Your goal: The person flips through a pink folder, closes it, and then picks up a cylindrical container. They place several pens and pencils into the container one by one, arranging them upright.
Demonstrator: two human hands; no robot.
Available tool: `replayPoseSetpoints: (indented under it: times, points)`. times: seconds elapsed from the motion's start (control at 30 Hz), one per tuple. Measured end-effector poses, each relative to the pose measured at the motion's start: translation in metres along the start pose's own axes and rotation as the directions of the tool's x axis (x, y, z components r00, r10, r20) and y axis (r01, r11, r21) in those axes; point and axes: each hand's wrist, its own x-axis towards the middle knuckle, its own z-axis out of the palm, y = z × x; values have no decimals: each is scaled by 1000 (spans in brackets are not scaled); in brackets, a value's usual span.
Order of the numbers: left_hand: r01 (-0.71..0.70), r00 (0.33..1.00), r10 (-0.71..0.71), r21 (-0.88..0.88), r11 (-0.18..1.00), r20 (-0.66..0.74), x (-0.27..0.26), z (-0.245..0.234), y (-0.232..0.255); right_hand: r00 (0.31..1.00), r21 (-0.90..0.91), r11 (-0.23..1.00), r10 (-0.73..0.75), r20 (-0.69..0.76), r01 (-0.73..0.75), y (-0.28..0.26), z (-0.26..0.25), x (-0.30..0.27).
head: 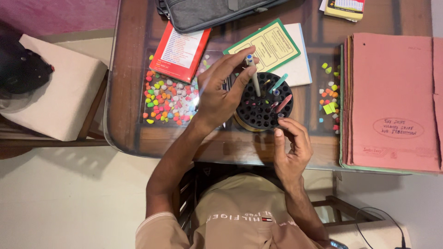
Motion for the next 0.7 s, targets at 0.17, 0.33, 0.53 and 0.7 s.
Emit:
replayPoseSetpoints:
  times: [0.17, 0.33, 0.53, 0.7]
  points:
    - [-73, 997, 73, 95, 993, 12, 1, 1, 0, 1000, 5, 1000, 6, 0, -6, -1, 0, 0]
    - [-78, 988, 60, 121, 990, 141, 2, 0, -5, 1000, 13, 1000, 1, 9, -1, -3, -1, 0]
    - [-46, 972, 25, 86, 995, 235, -6, 5, -12, 1000, 26, 1000, 14, 10, -14, -2, -1, 0]
    - [-41, 969, 11, 117, 992, 247, -7, 4, -16, 1000, 29, 999, 14, 13, -14, -1, -1, -1]
